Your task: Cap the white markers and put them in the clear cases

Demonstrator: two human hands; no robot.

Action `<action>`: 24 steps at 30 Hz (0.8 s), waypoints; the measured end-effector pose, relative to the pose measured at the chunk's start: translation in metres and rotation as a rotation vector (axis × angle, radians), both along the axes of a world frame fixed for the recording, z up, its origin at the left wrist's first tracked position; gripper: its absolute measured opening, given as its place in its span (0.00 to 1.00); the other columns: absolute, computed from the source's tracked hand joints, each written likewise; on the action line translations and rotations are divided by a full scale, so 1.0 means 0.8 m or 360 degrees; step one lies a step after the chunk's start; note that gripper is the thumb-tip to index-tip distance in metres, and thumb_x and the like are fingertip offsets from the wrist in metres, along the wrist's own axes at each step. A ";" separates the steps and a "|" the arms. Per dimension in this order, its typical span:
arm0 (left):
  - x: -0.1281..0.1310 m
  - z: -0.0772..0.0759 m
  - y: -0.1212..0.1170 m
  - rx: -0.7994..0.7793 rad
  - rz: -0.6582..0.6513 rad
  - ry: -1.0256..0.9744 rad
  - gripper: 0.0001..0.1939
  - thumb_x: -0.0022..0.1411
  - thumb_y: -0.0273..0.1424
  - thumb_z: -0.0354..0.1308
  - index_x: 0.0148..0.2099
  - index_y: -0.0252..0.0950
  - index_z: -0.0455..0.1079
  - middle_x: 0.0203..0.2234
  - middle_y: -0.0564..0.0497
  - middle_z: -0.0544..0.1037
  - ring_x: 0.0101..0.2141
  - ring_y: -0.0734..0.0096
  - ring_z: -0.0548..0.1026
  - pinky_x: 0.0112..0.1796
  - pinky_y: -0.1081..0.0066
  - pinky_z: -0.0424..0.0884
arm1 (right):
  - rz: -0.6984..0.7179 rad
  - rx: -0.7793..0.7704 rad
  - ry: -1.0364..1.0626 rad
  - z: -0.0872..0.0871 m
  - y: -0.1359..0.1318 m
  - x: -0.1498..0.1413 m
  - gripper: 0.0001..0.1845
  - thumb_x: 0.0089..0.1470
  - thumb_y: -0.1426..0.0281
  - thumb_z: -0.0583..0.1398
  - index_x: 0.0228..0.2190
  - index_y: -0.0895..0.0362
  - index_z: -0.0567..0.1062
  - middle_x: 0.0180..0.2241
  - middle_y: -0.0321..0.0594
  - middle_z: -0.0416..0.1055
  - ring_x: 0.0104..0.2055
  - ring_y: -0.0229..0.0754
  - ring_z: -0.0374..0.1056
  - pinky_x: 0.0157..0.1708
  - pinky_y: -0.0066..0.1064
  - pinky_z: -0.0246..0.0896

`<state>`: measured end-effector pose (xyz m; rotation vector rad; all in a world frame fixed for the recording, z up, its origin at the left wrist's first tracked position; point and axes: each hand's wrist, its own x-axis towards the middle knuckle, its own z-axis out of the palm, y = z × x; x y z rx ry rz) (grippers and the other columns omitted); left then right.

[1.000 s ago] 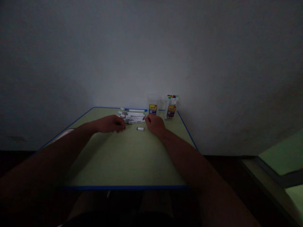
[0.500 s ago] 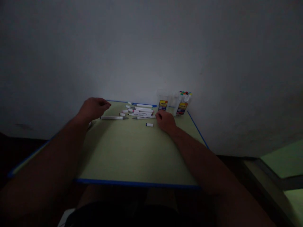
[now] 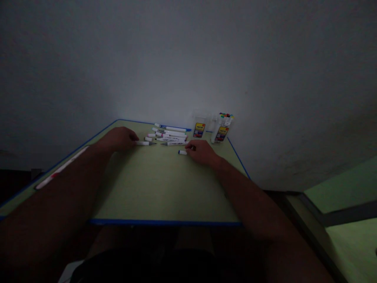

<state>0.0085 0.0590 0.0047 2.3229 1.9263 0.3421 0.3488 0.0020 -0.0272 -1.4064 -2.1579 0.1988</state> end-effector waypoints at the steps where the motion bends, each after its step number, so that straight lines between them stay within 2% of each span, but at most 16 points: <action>1: 0.000 -0.001 0.000 -0.0017 -0.0002 0.0019 0.11 0.48 0.30 0.63 0.36 0.40 0.82 0.38 0.42 0.84 0.40 0.50 0.80 0.40 0.63 0.70 | 0.0005 0.0006 -0.0026 -0.001 0.000 -0.001 0.09 0.52 0.75 0.63 0.36 0.57 0.83 0.33 0.40 0.80 0.33 0.39 0.71 0.36 0.30 0.61; 6: 0.005 0.002 -0.006 -0.0138 -0.0076 0.0135 0.08 0.45 0.33 0.64 0.31 0.42 0.81 0.32 0.46 0.84 0.33 0.59 0.78 0.35 0.69 0.67 | 0.0024 -0.0019 -0.0120 -0.001 -0.005 -0.006 0.08 0.53 0.73 0.65 0.37 0.56 0.82 0.34 0.40 0.79 0.34 0.39 0.71 0.37 0.30 0.60; 11: 0.012 0.018 -0.016 -0.0324 -0.0083 0.0074 0.07 0.43 0.34 0.64 0.28 0.40 0.79 0.27 0.47 0.82 0.27 0.62 0.76 0.31 0.68 0.66 | 0.0027 -0.0059 -0.0193 0.004 -0.011 -0.012 0.08 0.54 0.73 0.65 0.38 0.57 0.83 0.34 0.41 0.79 0.34 0.40 0.71 0.36 0.31 0.60; 15: 0.018 0.028 -0.023 -0.0382 -0.0248 -0.0235 0.08 0.46 0.38 0.62 0.27 0.41 0.77 0.25 0.50 0.80 0.29 0.63 0.76 0.32 0.68 0.66 | 0.0054 -0.0061 -0.0191 0.004 -0.014 -0.019 0.08 0.53 0.75 0.65 0.37 0.57 0.82 0.34 0.41 0.79 0.35 0.40 0.71 0.37 0.30 0.60; 17: 0.024 0.028 -0.028 -0.0464 -0.0321 -0.0389 0.09 0.48 0.39 0.60 0.26 0.41 0.76 0.22 0.51 0.77 0.27 0.64 0.74 0.31 0.67 0.65 | 0.0063 -0.0059 -0.0186 0.003 -0.017 -0.025 0.08 0.53 0.74 0.65 0.37 0.57 0.82 0.34 0.41 0.79 0.34 0.40 0.71 0.36 0.30 0.60; 20: 0.037 0.024 -0.035 -0.0593 -0.0420 -0.0594 0.08 0.49 0.39 0.60 0.25 0.40 0.74 0.18 0.52 0.74 0.23 0.67 0.70 0.29 0.67 0.64 | 0.0071 -0.0083 -0.0138 0.001 -0.021 -0.035 0.08 0.53 0.73 0.65 0.37 0.57 0.81 0.33 0.40 0.79 0.33 0.39 0.71 0.35 0.30 0.60; 24: 0.057 0.013 -0.042 -0.0722 -0.0481 -0.0850 0.08 0.50 0.37 0.61 0.25 0.39 0.72 0.17 0.53 0.74 0.21 0.70 0.70 0.26 0.69 0.64 | 0.0132 -0.0112 0.0128 0.000 -0.024 -0.045 0.07 0.54 0.74 0.65 0.36 0.56 0.81 0.33 0.39 0.79 0.34 0.38 0.72 0.37 0.30 0.62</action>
